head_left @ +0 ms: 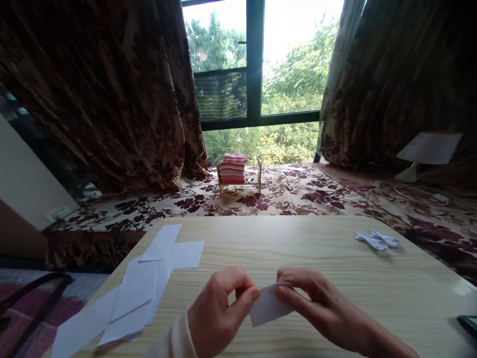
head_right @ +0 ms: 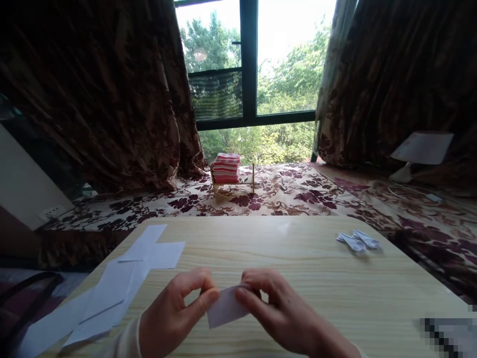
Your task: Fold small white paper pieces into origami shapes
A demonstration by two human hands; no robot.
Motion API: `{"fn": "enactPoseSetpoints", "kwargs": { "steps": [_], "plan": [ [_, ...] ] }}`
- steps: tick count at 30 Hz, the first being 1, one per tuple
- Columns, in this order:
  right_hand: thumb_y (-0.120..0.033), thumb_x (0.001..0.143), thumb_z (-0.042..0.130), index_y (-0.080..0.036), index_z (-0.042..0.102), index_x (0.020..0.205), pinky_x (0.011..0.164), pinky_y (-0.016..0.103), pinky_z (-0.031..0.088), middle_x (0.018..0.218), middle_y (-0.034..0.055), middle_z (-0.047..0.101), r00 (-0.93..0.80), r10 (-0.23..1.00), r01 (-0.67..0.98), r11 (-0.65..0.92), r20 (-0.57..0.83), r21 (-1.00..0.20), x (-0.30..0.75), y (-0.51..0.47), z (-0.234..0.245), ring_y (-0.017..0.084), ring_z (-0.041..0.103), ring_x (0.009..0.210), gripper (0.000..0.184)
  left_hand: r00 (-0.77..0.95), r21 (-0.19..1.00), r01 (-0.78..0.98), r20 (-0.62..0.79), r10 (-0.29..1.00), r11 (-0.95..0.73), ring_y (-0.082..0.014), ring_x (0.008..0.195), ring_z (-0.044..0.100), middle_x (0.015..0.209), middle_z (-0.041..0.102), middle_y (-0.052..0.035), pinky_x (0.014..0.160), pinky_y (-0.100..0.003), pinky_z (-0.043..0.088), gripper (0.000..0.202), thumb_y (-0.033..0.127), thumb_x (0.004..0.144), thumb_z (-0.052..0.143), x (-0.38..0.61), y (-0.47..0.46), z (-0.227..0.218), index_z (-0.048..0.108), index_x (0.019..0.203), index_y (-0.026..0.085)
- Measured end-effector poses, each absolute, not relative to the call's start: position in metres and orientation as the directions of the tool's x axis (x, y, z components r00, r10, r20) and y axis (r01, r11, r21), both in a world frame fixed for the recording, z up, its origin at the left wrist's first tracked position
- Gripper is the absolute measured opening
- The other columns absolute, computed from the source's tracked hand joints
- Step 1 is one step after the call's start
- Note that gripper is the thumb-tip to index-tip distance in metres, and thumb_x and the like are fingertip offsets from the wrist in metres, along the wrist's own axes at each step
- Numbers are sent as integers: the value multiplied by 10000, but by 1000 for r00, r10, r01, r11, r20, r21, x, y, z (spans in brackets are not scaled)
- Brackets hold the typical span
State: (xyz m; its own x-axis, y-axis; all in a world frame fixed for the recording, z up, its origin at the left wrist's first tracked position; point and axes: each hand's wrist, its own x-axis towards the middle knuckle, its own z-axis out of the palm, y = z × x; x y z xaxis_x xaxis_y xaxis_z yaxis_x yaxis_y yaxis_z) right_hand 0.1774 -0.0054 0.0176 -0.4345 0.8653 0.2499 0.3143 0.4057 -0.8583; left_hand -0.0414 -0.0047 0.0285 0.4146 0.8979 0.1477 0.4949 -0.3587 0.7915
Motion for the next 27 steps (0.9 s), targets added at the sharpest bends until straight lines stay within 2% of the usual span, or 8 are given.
{"fn": "enactPoseSetpoints", "kwargs": {
  "steps": [3, 5, 8, 12, 15, 19, 23, 27],
  "plan": [
    [-476, 872, 457, -178, 468, 598, 499, 210, 353, 611, -23, 390, -313, 928, 274, 290, 200, -917, 194, -1, 20, 115, 402, 565, 405, 218, 832, 486, 181, 959, -268, -131, 608, 445, 598, 449, 30, 605, -243, 358, 282, 364, 853, 441, -61, 2, 30, 503, 646, 183],
    [-496, 861, 468, -177, 454, 590, 497, 206, 342, 613, -27, 378, -324, 929, 265, 269, 177, -926, 193, 0, 22, 111, 385, 567, 419, 151, 834, 477, 235, 960, -278, -136, 626, 445, 609, 439, 31, 616, -244, 361, 300, 386, 870, 414, -60, 4, 37, 523, 678, 183],
    [-480, 866, 473, -173, 474, 590, 533, 202, 362, 620, -24, 415, -375, 908, 286, 305, 187, -908, 177, -1, 23, 116, 415, 599, 413, 318, 812, 421, 285, 904, -404, -158, 755, 507, 735, 550, -5, 717, -254, 377, 223, 349, 849, 462, -39, 3, 50, 562, 754, 174],
    [-508, 845, 487, -174, 523, 583, 557, 215, 390, 610, -17, 455, -341, 908, 320, 354, 241, -879, 172, 4, 23, 131, 453, 607, 426, 398, 847, 392, 195, 896, -359, -137, 631, 465, 595, 496, 12, 627, -249, 349, 234, 303, 799, 509, -17, 8, 52, 543, 614, 165],
    [-539, 815, 509, -174, 534, 551, 510, 226, 371, 558, -18, 443, -337, 914, 353, 346, 227, -869, 193, 17, 25, 128, 435, 552, 451, 341, 924, 280, 160, 926, -262, -125, 587, 423, 549, 463, 21, 582, -247, 320, 273, 351, 747, 568, -22, 21, 42, 528, 556, 160],
    [-554, 833, 471, -182, 570, 679, 536, 241, 391, 576, -14, 451, -82, 963, 304, 268, 255, -914, 208, 25, 20, 138, 445, 570, 415, 208, 977, 172, 91, 974, -128, -106, 540, 371, 538, 407, 37, 535, -234, 310, 335, 441, 774, 499, -28, 34, 19, 500, 588, 163],
    [-508, 866, 458, -162, 582, 845, 558, 256, 416, 670, 10, 543, -203, 967, 158, 185, 152, -970, 184, 14, 9, 140, 489, 608, 368, 200, 996, 93, -29, 979, 11, -108, 550, 398, 575, 454, 18, 540, -235, 331, 363, 469, 771, 509, -17, 24, -2, 566, 651, 132],
    [-494, 852, 496, -160, 577, 687, 529, 229, 398, 596, -15, 500, -237, 964, 152, 159, 121, -975, 168, 5, 4, 120, 464, 569, 381, 296, 992, 71, -122, 948, 105, -123, 598, 425, 585, 506, 1, 583, -245, 332, 332, 434, 717, 601, -10, 12, -1, 625, 597, 126]
  ]
}}
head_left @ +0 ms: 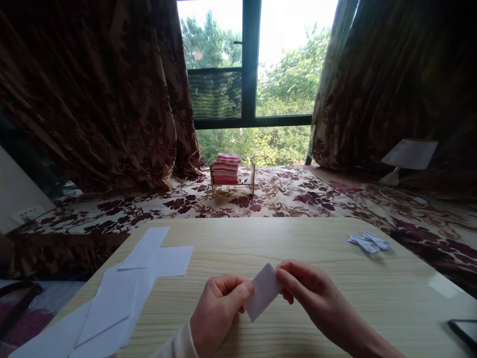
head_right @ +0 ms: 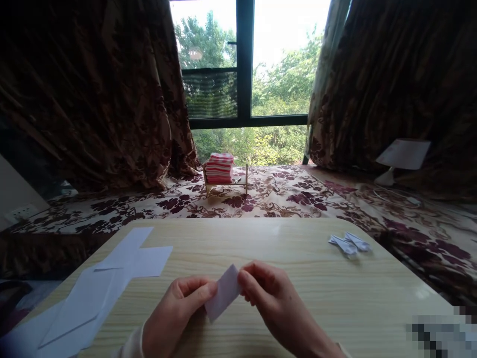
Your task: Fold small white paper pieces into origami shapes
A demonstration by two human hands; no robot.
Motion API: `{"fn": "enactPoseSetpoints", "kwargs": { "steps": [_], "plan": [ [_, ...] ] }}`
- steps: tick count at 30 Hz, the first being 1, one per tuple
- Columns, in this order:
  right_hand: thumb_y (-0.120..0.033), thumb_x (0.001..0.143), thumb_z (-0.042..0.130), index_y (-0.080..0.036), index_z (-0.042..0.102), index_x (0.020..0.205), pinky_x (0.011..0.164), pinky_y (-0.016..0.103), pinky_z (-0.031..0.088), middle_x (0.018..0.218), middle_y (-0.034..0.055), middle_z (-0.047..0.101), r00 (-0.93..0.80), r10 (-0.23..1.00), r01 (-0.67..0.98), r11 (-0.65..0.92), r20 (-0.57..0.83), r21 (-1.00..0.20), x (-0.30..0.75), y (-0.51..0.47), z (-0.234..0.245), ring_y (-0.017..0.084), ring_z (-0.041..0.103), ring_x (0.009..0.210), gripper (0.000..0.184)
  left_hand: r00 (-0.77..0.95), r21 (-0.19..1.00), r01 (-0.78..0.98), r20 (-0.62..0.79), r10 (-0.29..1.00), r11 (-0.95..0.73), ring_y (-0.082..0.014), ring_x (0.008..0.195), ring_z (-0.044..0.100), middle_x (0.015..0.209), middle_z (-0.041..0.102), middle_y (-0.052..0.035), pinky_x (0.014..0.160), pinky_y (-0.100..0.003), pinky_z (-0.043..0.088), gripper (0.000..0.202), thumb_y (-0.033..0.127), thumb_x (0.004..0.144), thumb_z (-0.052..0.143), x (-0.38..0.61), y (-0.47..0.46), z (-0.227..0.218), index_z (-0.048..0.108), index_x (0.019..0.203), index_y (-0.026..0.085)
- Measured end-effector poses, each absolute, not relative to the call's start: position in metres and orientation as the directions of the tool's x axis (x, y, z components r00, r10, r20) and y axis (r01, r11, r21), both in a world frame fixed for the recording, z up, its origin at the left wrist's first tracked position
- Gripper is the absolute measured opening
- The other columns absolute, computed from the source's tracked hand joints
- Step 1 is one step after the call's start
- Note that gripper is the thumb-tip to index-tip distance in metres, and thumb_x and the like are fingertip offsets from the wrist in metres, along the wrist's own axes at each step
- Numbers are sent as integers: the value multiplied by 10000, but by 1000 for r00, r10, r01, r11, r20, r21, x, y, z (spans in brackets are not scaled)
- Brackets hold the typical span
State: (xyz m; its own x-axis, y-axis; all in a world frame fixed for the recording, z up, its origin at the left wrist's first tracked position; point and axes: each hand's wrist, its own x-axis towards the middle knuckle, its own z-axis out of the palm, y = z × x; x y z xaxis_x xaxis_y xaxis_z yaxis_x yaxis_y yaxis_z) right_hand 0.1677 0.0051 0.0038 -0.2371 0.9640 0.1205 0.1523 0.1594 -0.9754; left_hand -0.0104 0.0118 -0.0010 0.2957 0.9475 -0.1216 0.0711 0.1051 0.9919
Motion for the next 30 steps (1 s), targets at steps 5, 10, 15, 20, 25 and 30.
{"fn": "enactPoseSetpoints", "kwargs": {
  "steps": [5, 10, 15, 20, 25, 30],
  "plan": [
    [-468, 852, 518, -173, 588, 689, 501, 212, 406, 571, -22, 502, -173, 977, 134, 147, 123, -980, 169, 4, 2, 111, 469, 542, 345, 362, 980, 64, -200, 910, 190, -104, 554, 404, 573, 527, -3, 545, -239, 312, 283, 391, 687, 646, -10, 7, 3, 705, 663, 116],
    [-437, 834, 555, -216, 605, 899, 569, 237, 486, 680, 4, 631, 40, 972, 190, 218, 230, -957, 161, -3, -6, 145, 583, 604, 236, 259, 946, -146, -247, 934, 290, -89, 492, 428, 541, 536, 3, 507, -225, 342, 312, 402, 670, 695, -6, 4, -11, 704, 763, 104],
    [-363, 825, 572, -224, 618, 830, 618, 255, 499, 722, 18, 665, -26, 937, 335, 338, 350, -879, 155, -7, -13, 168, 619, 651, 146, 227, 928, -204, -264, 937, 311, -109, 514, 477, 540, 564, -9, 530, -235, 388, 332, 401, 651, 718, -7, 2, -12, 699, 780, 96],
    [-368, 860, 520, -211, 623, 806, 594, 225, 488, 715, 13, 649, -137, 952, 325, 303, 272, -896, 157, -5, -7, 151, 603, 646, 195, 271, 958, -84, -243, 931, 275, -108, 526, 469, 517, 553, -3, 578, -243, 380, 279, 371, 704, 670, -8, 2, -3, 727, 774, 108],
    [-438, 877, 485, -180, 596, 703, 545, 218, 465, 632, 4, 588, -237, 966, 129, 135, 101, -983, 160, -4, -3, 131, 545, 589, 330, 380, 955, -139, -192, 905, 261, -117, 563, 480, 617, 615, -37, 576, -242, 390, 265, 380, 714, 655, -5, -1, -3, 737, 735, 129],
    [-389, 876, 519, -192, 569, 890, 605, 240, 500, 741, 21, 626, -190, 970, 101, 172, 151, -980, 160, -2, -13, 145, 590, 662, 204, 358, 944, -193, -187, 915, 269, -125, 601, 485, 638, 598, -35, 599, -246, 398, 300, 411, 754, 615, -6, -2, -6, 716, 777, 130]
  ]
}}
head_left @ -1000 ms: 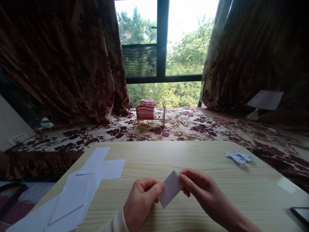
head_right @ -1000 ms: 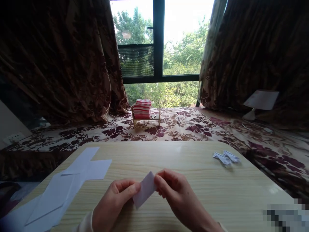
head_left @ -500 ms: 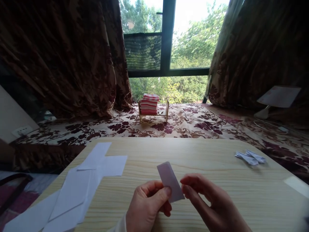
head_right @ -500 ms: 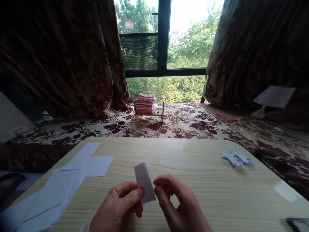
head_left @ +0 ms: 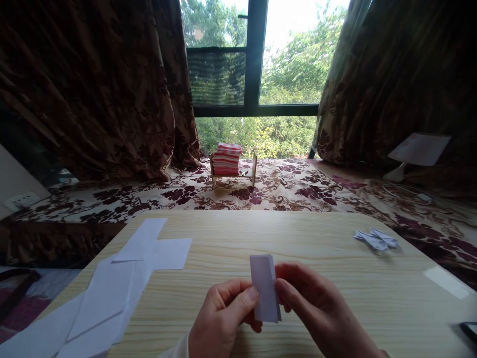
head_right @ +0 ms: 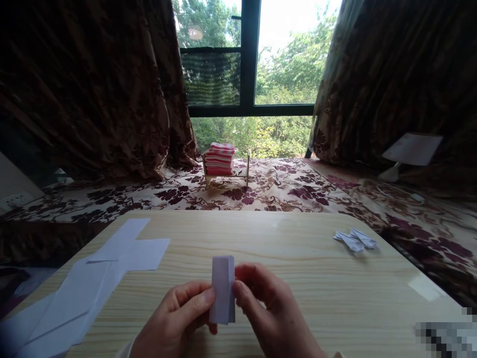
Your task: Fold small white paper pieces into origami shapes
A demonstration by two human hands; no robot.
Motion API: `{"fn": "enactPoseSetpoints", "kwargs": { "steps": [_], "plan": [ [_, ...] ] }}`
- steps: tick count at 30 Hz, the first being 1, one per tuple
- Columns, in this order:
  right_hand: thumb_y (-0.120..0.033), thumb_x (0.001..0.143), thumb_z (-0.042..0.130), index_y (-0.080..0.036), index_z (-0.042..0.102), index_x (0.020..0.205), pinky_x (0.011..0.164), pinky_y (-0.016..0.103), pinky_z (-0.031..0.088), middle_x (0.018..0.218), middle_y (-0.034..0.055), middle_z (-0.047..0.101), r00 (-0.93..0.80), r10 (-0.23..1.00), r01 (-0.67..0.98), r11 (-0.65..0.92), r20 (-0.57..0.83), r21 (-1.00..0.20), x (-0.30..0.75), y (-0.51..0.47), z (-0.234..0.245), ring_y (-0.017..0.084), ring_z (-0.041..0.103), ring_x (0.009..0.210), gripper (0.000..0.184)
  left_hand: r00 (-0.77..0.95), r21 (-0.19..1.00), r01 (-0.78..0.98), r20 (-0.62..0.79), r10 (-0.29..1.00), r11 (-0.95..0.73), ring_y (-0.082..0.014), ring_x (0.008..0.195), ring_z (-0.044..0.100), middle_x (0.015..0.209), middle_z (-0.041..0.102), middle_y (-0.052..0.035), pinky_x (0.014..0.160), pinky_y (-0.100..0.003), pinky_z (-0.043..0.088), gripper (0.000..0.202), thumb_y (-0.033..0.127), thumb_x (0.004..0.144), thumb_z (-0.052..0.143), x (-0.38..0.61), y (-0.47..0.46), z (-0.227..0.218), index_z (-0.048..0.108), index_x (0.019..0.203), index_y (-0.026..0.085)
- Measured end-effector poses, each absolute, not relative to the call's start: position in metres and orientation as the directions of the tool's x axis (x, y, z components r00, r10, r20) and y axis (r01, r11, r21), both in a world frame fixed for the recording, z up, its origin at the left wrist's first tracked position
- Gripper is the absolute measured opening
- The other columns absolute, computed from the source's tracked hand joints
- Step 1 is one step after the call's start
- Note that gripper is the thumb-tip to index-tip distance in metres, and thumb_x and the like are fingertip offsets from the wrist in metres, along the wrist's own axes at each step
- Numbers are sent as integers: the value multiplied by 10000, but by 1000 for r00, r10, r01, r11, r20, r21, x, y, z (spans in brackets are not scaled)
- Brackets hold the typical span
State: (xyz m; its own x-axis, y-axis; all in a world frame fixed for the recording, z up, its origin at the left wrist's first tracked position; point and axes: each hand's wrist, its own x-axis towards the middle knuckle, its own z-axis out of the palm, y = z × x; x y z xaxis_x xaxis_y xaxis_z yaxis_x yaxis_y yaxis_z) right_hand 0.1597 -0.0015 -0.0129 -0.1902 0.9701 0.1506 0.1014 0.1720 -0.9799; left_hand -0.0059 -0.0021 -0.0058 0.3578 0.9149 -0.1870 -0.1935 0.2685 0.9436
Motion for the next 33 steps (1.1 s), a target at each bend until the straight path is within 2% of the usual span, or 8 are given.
{"fn": "enactPoseSetpoints", "kwargs": {
  "steps": [5, 7, 10, 14, 18, 21, 29, 33],
  "plan": [
    [-228, 862, 551, -242, 470, 1027, 609, 228, 511, 762, -2, 606, -100, 913, 255, 407, 395, -877, 159, -1, -20, 131, 600, 670, 184, 336, 990, -19, -127, 933, 142, -127, 610, 476, 605, 527, -8, 618, -243, 383, 332, 430, 798, 552, -8, 0, -3, 669, 738, 126],
    [-175, 856, 543, -262, 461, 1104, 596, 220, 513, 786, 0, 602, -133, 875, 323, 481, 465, -815, 161, -1, -19, 132, 602, 691, 275, 342, 993, 23, -115, 933, 114, -135, 625, 466, 619, 509, -6, 618, -248, 379, 338, 440, 810, 516, -9, 0, -1, 636, 728, 135],
    [-118, 821, 552, -304, 438, 1251, 664, 247, 536, 1035, 55, 580, -191, 816, 429, 569, 545, -701, 164, -1, -16, 156, 608, 824, 482, 355, 982, 171, -142, 924, 85, -134, 624, 431, 612, 456, 10, 598, -249, 344, 308, 410, 817, 475, -10, -2, 2, 568, 664, 160],
    [-93, 813, 537, -285, 606, 1074, 725, 268, 544, 1172, 81, 511, -296, 765, 444, 640, 572, -627, 165, -2, -14, 187, 589, 939, 331, 373, 942, 332, -180, 910, 50, -133, 604, 390, 580, 377, 30, 561, -253, 297, 295, 384, 811, 443, -15, -2, 4, 473, 593, 188],
    [-126, 839, 539, -231, 628, 891, 612, 245, 512, 984, 70, 567, -218, 800, 446, 591, 559, -672, 164, -2, -13, 162, 587, 794, 147, 340, 977, 214, -52, 939, -23, -146, 635, 441, 618, 448, 13, 622, -261, 355, 415, 513, 850, 358, -19, 3, 5, 484, 622, 191],
    [-158, 857, 535, -213, 608, 812, 555, 246, 461, 817, 37, 569, -177, 831, 447, 545, 528, -709, 163, -1, -11, 142, 547, 673, 102, 389, 992, 110, 10, 921, -57, -172, 734, 495, 761, 557, -28, 712, -281, 393, 431, 584, 791, 450, -20, 4, 6, 578, 775, 173],
    [-120, 824, 562, -204, 589, 810, 624, 255, 471, 801, 35, 577, -253, 783, 429, 617, 568, -660, 159, -4, -11, 154, 564, 721, 89, 371, 995, 97, -40, 928, 4, -169, 734, 499, 804, 577, -41, 692, -284, 421, 386, 467, 681, 656, -13, -2, -4, 614, 897, 150],
    [-194, 844, 552, -197, 591, 780, 620, 248, 480, 781, 37, 615, -236, 872, 331, 488, 430, -808, 158, -4, -11, 157, 586, 701, 75, 326, 999, 31, -41, 944, 33, -185, 780, 552, 825, 637, -52, 739, -294, 431, 255, 353, 769, 602, -10, -1, -5, 642, 921, 151]
  ]
}}
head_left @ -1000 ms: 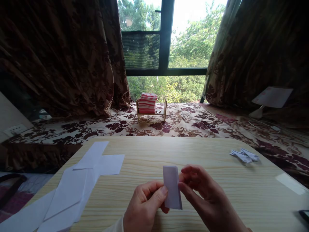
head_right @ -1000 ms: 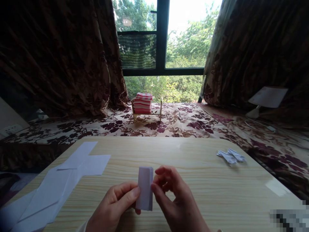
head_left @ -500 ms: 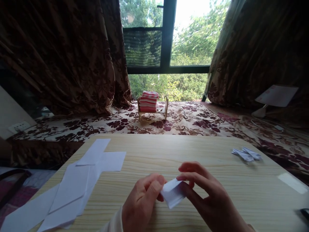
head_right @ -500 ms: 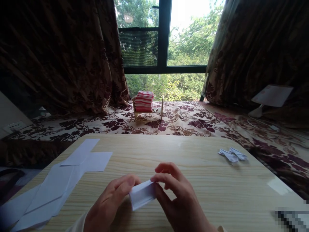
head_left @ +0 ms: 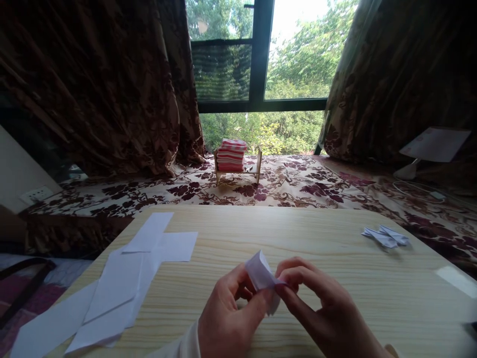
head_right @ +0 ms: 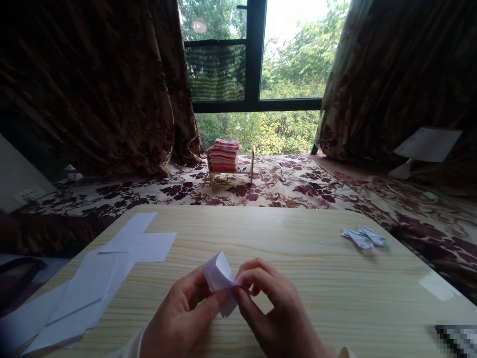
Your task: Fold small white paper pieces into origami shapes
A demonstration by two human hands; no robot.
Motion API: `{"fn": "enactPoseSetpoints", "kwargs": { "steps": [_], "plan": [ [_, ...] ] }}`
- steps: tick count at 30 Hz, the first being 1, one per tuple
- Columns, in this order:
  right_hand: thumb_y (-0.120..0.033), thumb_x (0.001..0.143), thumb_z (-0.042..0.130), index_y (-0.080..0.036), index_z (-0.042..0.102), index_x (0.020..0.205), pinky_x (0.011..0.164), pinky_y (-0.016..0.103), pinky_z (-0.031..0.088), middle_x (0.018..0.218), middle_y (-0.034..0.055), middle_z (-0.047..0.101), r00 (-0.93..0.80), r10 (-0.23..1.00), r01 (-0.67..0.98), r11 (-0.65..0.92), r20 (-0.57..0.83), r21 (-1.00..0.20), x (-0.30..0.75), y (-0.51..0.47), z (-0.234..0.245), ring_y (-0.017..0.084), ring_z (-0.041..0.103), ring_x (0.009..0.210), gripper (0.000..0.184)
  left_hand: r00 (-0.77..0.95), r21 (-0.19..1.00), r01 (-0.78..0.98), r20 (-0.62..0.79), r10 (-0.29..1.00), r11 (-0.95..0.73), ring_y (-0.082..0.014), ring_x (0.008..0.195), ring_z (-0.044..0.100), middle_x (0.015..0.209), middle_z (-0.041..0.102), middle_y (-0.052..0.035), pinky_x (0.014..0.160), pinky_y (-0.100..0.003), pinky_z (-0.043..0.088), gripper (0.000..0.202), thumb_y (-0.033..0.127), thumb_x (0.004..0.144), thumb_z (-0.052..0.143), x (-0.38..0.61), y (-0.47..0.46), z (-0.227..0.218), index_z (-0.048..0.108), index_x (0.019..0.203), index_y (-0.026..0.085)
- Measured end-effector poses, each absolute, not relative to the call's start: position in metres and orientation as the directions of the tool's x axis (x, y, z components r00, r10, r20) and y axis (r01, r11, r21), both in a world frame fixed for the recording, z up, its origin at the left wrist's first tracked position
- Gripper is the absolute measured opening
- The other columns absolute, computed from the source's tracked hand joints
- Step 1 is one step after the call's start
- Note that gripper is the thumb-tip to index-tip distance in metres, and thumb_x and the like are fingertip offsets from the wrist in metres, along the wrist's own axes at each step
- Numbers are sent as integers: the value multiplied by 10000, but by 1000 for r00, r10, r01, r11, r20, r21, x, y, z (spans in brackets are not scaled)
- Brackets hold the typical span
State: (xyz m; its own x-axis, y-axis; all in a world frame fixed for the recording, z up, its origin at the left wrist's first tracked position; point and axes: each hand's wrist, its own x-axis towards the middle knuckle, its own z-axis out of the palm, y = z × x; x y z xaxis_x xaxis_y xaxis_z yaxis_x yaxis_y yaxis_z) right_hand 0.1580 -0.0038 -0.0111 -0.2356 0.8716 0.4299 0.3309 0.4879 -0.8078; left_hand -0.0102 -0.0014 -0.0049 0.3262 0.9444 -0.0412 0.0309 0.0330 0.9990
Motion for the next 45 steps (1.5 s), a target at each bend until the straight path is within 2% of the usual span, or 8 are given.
{"fn": "enactPoseSetpoints", "kwargs": {
  "steps": [4, 7, 14, 23, 25, 30, 37, 45],
  "plan": [
    [-355, 862, 537, -179, 627, 810, 658, 258, 503, 750, 41, 654, -204, 971, 160, 160, 126, -974, 159, -2, -12, 178, 620, 718, 204, 355, 990, -99, -62, 933, 104, -194, 799, 573, 790, 661, -51, 728, -277, 437, 253, 321, 805, 556, -10, -1, 4, 664, 938, 135],
    [-383, 844, 558, -173, 661, 862, 655, 251, 499, 760, 43, 667, -236, 970, 109, 82, 55, -991, 158, -4, -12, 181, 614, 727, 234, 378, 987, -107, -67, 923, 116, -182, 762, 564, 764, 653, -44, 723, -278, 437, 236, 317, 795, 566, -10, 0, 4, 662, 912, 135],
    [-373, 832, 565, -177, 683, 779, 545, 217, 466, 671, 29, 635, -172, 974, 170, 175, 145, -970, 153, -8, -18, 151, 563, 609, 234, 97, 998, 44, -38, 995, 34, -102, 594, 460, 625, 479, 49, 573, -217, 386, 180, 271, 717, 663, -10, 6, -14, 510, 725, 179],
    [-329, 827, 565, -182, 635, 690, 645, 264, 507, 653, 19, 604, -182, 951, 218, 287, 250, -933, 146, -12, -16, 157, 561, 620, 213, 374, 983, -154, -38, 927, 102, -146, 747, 574, 815, 632, -25, 719, -260, 443, 254, 275, 759, 623, -9, 0, -1, 603, 981, 153],
    [-318, 825, 570, -178, 633, 698, 668, 278, 510, 650, 17, 595, -228, 944, 218, 287, 238, -933, 147, -13, -15, 160, 556, 628, 199, 409, 971, -193, -52, 911, 142, -158, 804, 590, 871, 657, -34, 756, -261, 444, 250, 280, 751, 648, -9, -1, -1, 607, 967, 158],
    [-365, 834, 572, -169, 674, 871, 676, 292, 508, 728, 39, 627, -243, 963, 108, 148, 118, -983, 158, -8, -14, 178, 575, 684, 224, 316, 946, -249, -124, 941, 208, -108, 636, 539, 690, 630, 7, 603, -204, 418, 289, 310, 647, 750, -11, 2, 2, 608, 830, 138],
    [-396, 793, 625, -173, 693, 869, 611, 228, 477, 727, 24, 649, -189, 982, -11, 5, 7, -1000, 170, 1, -6, 159, 573, 688, 245, 437, 891, -355, -110, 893, 283, -206, 866, 591, 852, 683, -57, 785, -290, 430, 403, 301, 625, 761, -17, 5, 6, 640, 975, 142],
    [-365, 786, 595, -180, 698, 866, 604, 217, 490, 719, 20, 673, -214, 977, 95, 23, 2, -995, 178, 5, 8, 169, 605, 696, 226, 435, 889, -318, -172, 884, 329, -145, 724, 564, 771, 659, -31, 679, -245, 422, 366, 323, 583, 788, -22, 8, 6, 636, 860, 139]
  ]
}}
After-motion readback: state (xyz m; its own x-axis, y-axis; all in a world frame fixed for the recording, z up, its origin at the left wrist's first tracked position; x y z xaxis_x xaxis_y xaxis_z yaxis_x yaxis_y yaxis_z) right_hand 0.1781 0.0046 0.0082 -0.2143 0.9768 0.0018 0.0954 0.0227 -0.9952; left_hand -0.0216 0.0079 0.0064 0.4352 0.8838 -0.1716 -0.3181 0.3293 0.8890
